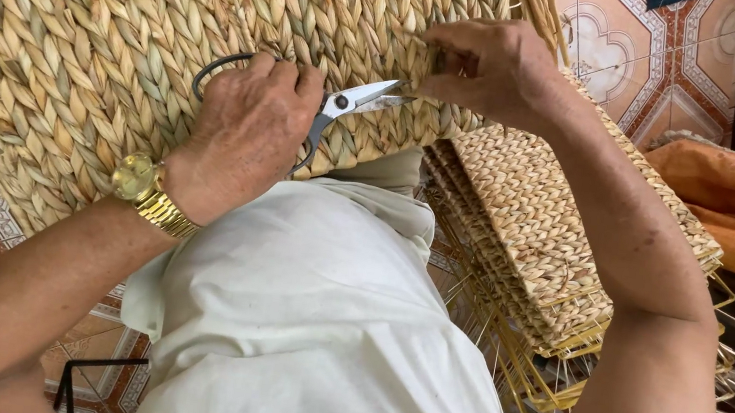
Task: Trimming the edges and finishing the assembly of woven natural-fiber mats using scissors.
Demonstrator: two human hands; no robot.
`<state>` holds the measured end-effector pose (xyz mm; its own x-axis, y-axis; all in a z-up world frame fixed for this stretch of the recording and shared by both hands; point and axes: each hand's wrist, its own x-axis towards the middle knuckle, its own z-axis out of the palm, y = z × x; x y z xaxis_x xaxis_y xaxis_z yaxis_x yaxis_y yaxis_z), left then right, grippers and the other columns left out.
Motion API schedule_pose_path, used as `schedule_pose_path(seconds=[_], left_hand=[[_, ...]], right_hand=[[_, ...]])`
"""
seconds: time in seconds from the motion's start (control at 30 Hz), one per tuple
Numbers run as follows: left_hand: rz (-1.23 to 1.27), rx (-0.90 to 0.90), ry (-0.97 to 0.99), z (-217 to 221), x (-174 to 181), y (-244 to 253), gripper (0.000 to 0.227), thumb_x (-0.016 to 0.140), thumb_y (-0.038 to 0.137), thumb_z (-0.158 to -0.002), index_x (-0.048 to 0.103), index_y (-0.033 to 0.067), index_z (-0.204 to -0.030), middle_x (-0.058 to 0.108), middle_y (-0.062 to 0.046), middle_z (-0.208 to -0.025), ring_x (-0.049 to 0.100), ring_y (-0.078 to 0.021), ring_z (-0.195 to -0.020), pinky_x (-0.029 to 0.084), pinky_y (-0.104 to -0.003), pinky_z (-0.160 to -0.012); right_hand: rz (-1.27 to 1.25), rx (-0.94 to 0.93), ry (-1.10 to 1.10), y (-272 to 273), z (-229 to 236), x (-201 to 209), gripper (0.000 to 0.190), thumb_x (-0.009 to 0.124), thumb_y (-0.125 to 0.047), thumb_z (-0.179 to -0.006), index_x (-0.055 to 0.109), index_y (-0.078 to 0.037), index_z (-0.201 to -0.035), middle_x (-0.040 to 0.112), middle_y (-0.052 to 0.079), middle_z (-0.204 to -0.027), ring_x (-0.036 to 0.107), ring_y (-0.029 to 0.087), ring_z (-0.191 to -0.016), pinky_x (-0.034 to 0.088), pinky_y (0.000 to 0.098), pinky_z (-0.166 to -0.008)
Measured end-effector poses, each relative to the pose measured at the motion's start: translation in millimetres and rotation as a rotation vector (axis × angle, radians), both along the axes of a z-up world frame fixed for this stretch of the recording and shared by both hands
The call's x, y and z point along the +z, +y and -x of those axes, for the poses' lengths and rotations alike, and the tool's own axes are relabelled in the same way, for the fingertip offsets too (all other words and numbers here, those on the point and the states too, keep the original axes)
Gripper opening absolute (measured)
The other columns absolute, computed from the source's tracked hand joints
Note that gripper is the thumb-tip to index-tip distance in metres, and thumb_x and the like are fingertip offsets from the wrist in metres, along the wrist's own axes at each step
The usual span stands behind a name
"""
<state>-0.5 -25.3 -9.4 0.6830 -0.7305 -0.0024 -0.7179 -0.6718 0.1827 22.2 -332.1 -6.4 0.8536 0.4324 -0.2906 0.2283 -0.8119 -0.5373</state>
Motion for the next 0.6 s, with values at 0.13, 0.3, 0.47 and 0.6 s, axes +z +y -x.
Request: schedule_pose_path(seconds=[0.13,0.3,0.47,0.6], left_hand=[[-0.012,0.015,-0.005,4,1,7,0.027,0.073,0.005,-0.086,0.068,-0.0056,-0.110,0.065,-0.014,-0.075,0.060,-0.0183,-0.069,0.049,-0.029,-0.045],[-0.001,0.018,0.035,3,0,-1,0.020,0.073,0.004,-0.086,0.068,-0.0032,-0.104,0.065,-0.013,-0.078,0.061,-0.0196,-0.072,0.051,-0.031,-0.053],[0.020,-0.012,-0.039,-1,-16,-22,0.022,0.073,0.007,-0.086,0.068,-0.0041,-0.105,0.065,-0.014,-0.077,0.061,-0.0191,-0.071,0.050,-0.029,-0.050],[-0.015,0.001,-0.129,-4,-14,-32,0.025,0.074,0.010,-0.083,0.069,-0.0028,-0.103,0.066,-0.012,-0.078,0.062,-0.0188,-0.074,0.050,-0.030,-0.052]], right_hand=[[-0.062,0.146,-0.167,-3,-4,-25,0.011,0.076,-0.018,-0.102,0.077,-0.007,-0.102,0.074,0.010,-0.097,0.071,0.017,-0.078,0.063,0.0310,-0.064],[-0.026,0.129,-0.074,-9,-14,-8,0.015,0.075,-0.019,-0.102,0.077,-0.005,-0.095,0.075,0.010,-0.092,0.072,0.016,-0.075,0.062,0.0297,-0.062],[-0.034,0.144,-0.036,-16,-11,4,0.012,0.076,-0.016,-0.098,0.078,-0.004,-0.098,0.076,0.009,-0.090,0.071,0.015,-0.071,0.060,0.0300,-0.058],[0.037,0.159,-0.042,-20,-11,5,0.014,0.077,-0.018,-0.100,0.078,-0.004,-0.098,0.076,0.009,-0.088,0.071,0.016,-0.070,0.059,0.0323,-0.057]])
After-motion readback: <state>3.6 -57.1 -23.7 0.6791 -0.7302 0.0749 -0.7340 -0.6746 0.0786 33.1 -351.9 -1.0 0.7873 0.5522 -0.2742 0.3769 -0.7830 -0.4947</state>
